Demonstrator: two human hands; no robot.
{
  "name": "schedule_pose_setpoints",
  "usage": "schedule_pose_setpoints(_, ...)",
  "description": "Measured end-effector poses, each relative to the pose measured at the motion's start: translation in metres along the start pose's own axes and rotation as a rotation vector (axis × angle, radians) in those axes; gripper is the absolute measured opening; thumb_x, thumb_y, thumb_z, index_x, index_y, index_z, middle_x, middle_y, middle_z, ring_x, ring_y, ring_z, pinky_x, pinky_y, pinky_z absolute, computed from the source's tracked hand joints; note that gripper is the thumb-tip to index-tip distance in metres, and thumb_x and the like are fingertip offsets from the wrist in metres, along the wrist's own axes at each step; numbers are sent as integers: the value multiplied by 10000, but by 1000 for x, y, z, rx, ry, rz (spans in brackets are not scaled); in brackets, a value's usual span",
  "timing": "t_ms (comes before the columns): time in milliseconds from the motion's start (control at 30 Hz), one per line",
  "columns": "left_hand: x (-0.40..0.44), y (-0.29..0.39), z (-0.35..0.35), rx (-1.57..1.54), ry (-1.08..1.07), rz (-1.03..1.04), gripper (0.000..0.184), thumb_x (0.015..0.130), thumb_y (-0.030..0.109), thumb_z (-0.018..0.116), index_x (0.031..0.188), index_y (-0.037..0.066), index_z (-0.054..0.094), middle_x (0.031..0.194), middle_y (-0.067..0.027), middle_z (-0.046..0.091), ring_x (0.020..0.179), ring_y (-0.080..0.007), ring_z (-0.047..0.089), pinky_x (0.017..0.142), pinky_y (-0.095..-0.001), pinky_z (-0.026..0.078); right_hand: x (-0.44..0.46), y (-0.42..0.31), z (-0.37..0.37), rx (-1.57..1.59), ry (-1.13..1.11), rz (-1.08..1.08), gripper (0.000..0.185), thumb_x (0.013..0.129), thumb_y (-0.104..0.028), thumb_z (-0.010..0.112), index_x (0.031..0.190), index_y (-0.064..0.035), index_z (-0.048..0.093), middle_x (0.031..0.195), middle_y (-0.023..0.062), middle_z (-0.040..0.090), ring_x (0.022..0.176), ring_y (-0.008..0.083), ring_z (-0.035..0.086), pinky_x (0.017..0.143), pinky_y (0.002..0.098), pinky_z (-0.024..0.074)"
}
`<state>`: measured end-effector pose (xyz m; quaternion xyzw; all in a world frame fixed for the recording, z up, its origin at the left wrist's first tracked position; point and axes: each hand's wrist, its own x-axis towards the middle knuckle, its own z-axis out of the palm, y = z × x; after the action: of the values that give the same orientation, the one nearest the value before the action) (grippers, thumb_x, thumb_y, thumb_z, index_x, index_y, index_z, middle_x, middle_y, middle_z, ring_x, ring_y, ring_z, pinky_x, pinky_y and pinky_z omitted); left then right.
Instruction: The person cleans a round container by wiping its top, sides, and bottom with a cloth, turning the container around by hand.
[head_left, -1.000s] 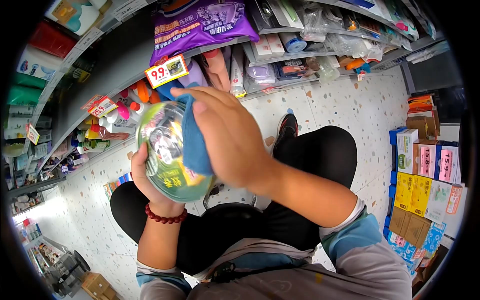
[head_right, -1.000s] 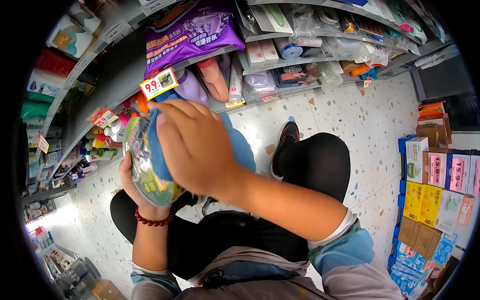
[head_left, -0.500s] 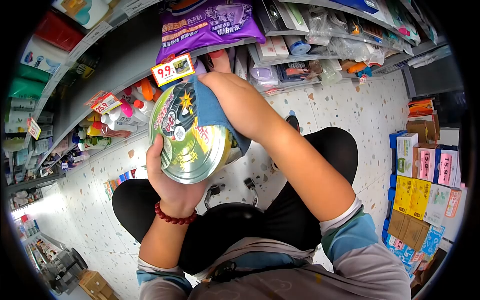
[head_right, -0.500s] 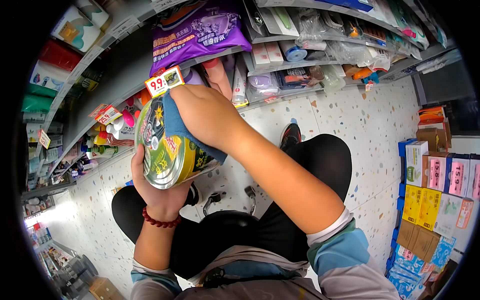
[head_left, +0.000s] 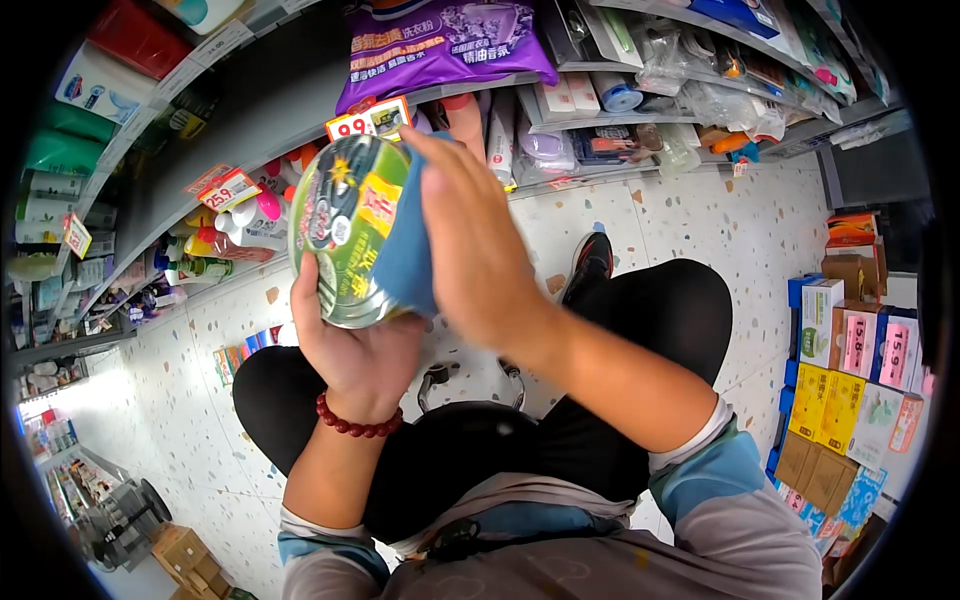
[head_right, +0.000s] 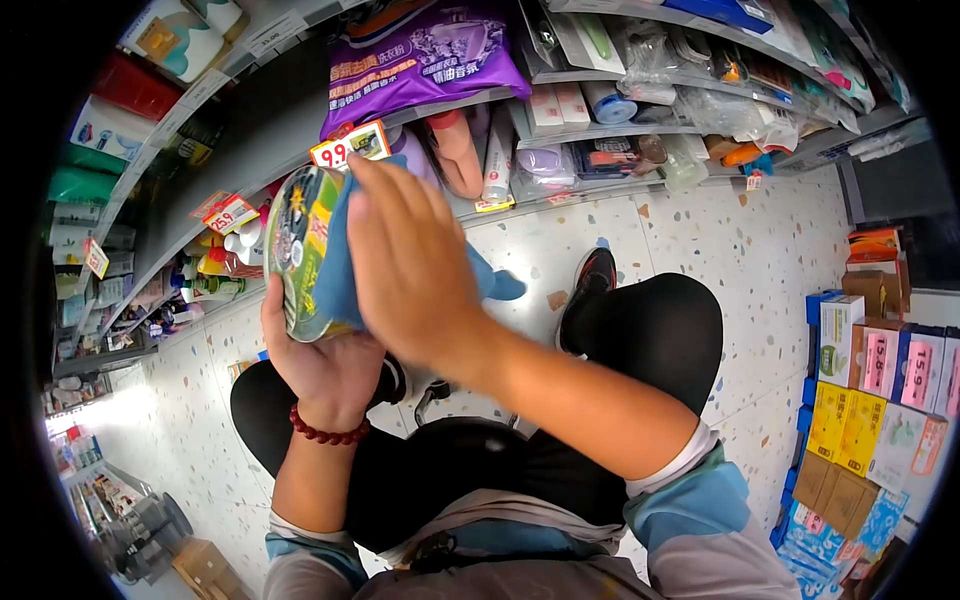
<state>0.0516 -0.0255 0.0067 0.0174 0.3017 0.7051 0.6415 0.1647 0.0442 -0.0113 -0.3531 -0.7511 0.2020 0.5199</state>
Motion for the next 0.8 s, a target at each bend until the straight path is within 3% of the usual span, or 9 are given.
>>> schedule_pose_setpoints(33,-5,4,-5,-1,-131,-133,609,1000,482,438,1491,121,446,1474,-85,532,1345,-272,516,1099,-444,423,10,5,-8,183,-121,148,332,1029,-119,439,1257,100,540,1245,259,599,1141,417,560,1007,477,419)
schedule_pose_setpoints(67,-3,-1,-4,76,-8,-120,662,972,579,411,1503,184,448,1493,-55,516,1358,-285,494,1101,-555,373,21,9,-16,361,-220,324,290,1025,-114,452,1201,84,572,1188,237,633,1101,394,583,988,451,439)
schedule_pose_setpoints(167,-3,-11,-3,151,7,-94,650,977,555,414,1504,177,446,1482,-58,527,1343,-279,510,1085,-532,399,41,13,-35,602,-331,731,263,1007,-164,488,1103,29,639,1122,199,687,1053,360,628,969,406,470)
schedule_pose_setpoints(233,-2,-11,-3,162,-5,-84,651,980,549,416,1506,168,442,1479,-61,531,1339,-277,516,1090,-522,398,31,13,-31,498,-280,614,288,1023,-176,461,1101,39,637,1122,202,688,1066,360,625,979,399,463)
schedule_pose_setpoints(300,1,-10,-3,141,4,-28,639,997,525,418,1498,129,447,1466,-82,545,1327,-274,533,1104,-487,403,13,18,-21,260,-94,207,378,1071,-192,367,1173,76,613,1178,228,662,1149,381,582,1042,401,409)
schedule_pose_setpoints(467,2,-5,-1,14,8,57,560,1022,413,444,1453,57,473,1432,-106,563,1325,-258,531,1131,-428,393,-15,-19,-6,202,32,286,421,1065,-156,344,1342,118,503,1389,276,516,1273,434,473,1118,481,315)
schedule_pose_setpoints(567,2,-4,0,78,-18,153,572,1026,425,428,1470,64,443,1462,-107,536,1337,-265,519,1142,-434,379,-32,-21,2,204,37,268,588,1033,-290,460,1463,99,360,1437,295,423,1316,425,400,1152,499,236)
schedule_pose_setpoints(733,-4,-7,5,98,-72,78,619,1019,478,420,1509,100,395,1508,-92,485,1386,-280,462,1153,-476,348,-14,-6,-5,302,58,412,553,985,-277,577,1408,55,451,1380,252,493,1275,391,437,1126,473,291)
schedule_pose_setpoints(800,-6,-7,1,131,-95,-87,678,1008,537,411,1534,113,358,1545,-87,441,1411,-298,426,1154,-511,334,0,-1,-16,377,3,465,497,961,-281,617,1342,26,534,1335,229,542,1278,379,434,1118,450,310)
